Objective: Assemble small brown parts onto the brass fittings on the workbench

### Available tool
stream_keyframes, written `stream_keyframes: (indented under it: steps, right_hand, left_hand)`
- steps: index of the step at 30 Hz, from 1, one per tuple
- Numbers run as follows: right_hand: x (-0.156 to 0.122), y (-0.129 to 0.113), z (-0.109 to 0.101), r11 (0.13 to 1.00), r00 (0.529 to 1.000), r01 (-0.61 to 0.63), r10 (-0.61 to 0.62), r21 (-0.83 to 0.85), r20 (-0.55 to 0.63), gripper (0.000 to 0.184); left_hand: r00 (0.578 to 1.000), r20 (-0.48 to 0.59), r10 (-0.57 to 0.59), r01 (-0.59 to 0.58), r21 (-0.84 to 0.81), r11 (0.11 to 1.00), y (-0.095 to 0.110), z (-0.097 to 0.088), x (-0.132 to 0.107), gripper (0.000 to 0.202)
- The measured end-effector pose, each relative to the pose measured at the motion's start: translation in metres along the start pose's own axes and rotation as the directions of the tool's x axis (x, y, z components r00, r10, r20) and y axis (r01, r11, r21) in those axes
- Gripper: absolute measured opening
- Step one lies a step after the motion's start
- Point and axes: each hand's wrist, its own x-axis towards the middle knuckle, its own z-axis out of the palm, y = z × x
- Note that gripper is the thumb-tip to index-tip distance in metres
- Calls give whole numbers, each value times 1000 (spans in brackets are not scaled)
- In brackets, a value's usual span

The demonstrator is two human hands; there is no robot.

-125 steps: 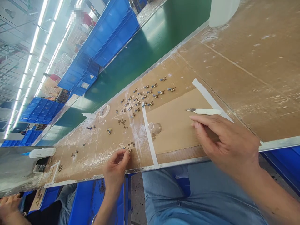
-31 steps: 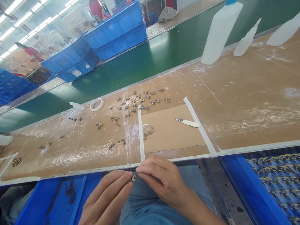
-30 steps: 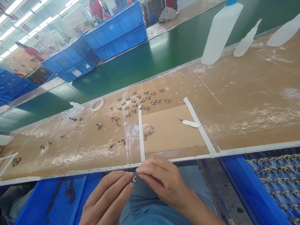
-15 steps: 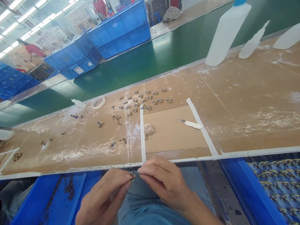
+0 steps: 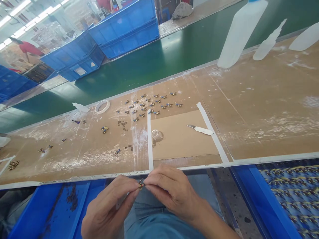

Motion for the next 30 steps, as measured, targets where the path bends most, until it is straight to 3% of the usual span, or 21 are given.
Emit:
stream_keyframes:
  steps: [10,14,17,21,26,30]
  right_hand:
    - [1,-1,-2,996,998,57,-55,-70,31,13]
    - [2,-4,-12,982,999,40,-40,-184,6,22]
    - [3,-3,-25,956,996,-8,-18,-293,-87,27]
    - [3,12,-39,910,938,-162,23,-381,-345,21]
    - [3,40,-45,889,846,-277,46,-364,-532,18]
    - [5,48,-44,872,864,-241,-6,-426,-503,18]
  left_hand:
    - [999,30,-20,21,-35,999,-1,0,3,21]
    - [990,9,-138,138,-102,985,-7,-5,-1,20]
    - [957,-69,-283,278,-75,958,-26,-10,8,11]
    - [866,-85,-492,480,-132,867,-68,-8,54,8]
    - [879,67,-471,476,-127,870,-116,13,139,4]
    - [887,129,-443,454,-76,888,-142,32,203,6]
